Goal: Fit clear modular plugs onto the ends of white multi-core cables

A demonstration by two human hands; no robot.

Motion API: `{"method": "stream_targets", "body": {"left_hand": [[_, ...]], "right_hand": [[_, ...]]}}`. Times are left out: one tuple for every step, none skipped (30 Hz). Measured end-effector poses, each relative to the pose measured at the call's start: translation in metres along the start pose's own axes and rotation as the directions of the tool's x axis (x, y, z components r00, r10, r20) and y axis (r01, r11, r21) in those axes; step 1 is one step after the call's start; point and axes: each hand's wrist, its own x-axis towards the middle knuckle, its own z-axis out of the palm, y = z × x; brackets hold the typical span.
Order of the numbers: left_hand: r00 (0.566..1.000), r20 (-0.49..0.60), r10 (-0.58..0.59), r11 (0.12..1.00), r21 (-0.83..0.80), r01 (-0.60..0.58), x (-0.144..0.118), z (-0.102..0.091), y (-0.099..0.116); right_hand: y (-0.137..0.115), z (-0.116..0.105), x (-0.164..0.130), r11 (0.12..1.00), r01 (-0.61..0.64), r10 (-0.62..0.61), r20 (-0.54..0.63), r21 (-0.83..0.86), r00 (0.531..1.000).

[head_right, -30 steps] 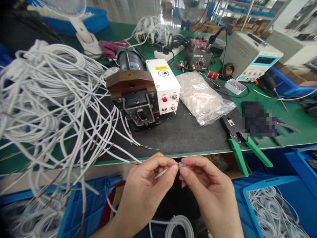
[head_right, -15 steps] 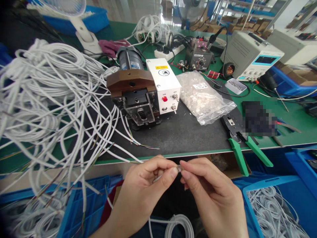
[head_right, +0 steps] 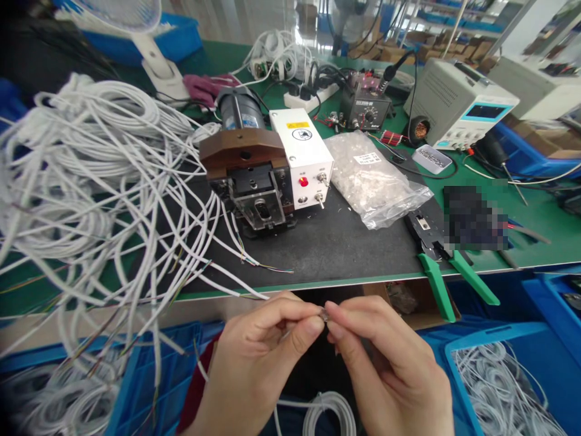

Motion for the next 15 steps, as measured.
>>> {"method": "stream_targets", "body": {"left_hand": [[1.000,-0.010,0.025,1.000,0.010,-0.025,-0.0006,0.0000,-0.0001],[0.999,-0.019,0.047,0.999,0.020,-0.046,-0.0010,0.0001,-0.0001],[0.997,-0.025,0.066,0.997,0.030,-0.066,-0.0013,0.0002,-0.0001],[0.996,-0.030,0.082,0.996,0.041,-0.081,-0.0015,0.0003,-0.0001],[0.995,-0.035,0.096,0.994,0.051,-0.094,-0.0015,0.0005,0.0000],[0.993,-0.042,0.113,0.992,0.060,-0.110,-0.0015,0.0007,0.0001],[0.991,-0.046,0.129,0.990,0.069,-0.126,-0.0014,0.0008,0.0003],[0.988,-0.051,0.144,0.987,0.079,-0.140,-0.0014,0.0010,0.0006],[0.986,-0.057,0.158,0.984,0.088,-0.153,-0.0015,0.0011,0.0009],[0.984,-0.062,0.168,0.982,0.099,-0.162,-0.0018,0.0012,0.0012],[0.982,-0.066,0.175,0.980,0.110,-0.167,-0.0022,0.0012,0.0015],[0.982,-0.068,0.176,0.978,0.123,-0.167,-0.0026,0.0012,0.0017],[0.982,-0.070,0.175,0.977,0.136,-0.164,-0.0030,0.0012,0.0019],[0.982,-0.073,0.175,0.975,0.149,-0.163,-0.0034,0.0012,0.0020],[0.982,-0.075,0.176,0.973,0.161,-0.162,-0.0038,0.0012,0.0020]], "right_hand": [[-0.0006,0.0002,-0.0002,1.000,-0.004,0.004,-0.001,-0.005,1.000],[-0.0012,0.0004,-0.0004,1.000,-0.004,0.004,-0.001,-0.008,1.000],[-0.0016,0.0005,-0.0006,1.000,-0.008,0.008,0.000,-0.008,1.000],[-0.0019,0.0006,-0.0009,1.000,-0.010,0.010,0.000,-0.005,1.000],[-0.0020,0.0007,-0.0012,1.000,-0.012,0.012,-0.002,-0.002,1.000],[-0.0019,0.0007,-0.0016,1.000,-0.016,0.016,-0.002,0.002,1.000],[-0.0017,0.0007,-0.0019,1.000,-0.015,0.015,-0.003,0.008,1.000],[-0.0014,0.0008,-0.0023,1.000,-0.014,0.014,-0.003,0.013,1.000],[-0.0011,0.0009,-0.0027,1.000,-0.017,0.017,-0.001,0.017,1.000],[-0.0009,0.0010,-0.0032,1.000,-0.017,0.017,-0.003,0.019,1.000],[-0.0008,0.0012,-0.0036,0.999,-0.025,0.025,-0.005,0.023,1.000],[-0.0010,0.0014,-0.0041,0.999,-0.040,0.040,-0.009,0.025,0.999],[-0.0013,0.0015,-0.0044,0.998,-0.055,0.055,-0.014,0.027,0.998],[-0.0018,0.0014,-0.0047,0.997,-0.073,0.073,-0.017,0.031,0.997],[-0.0025,0.0012,-0.0049,0.996,-0.083,0.084,-0.020,0.038,0.996]]}}
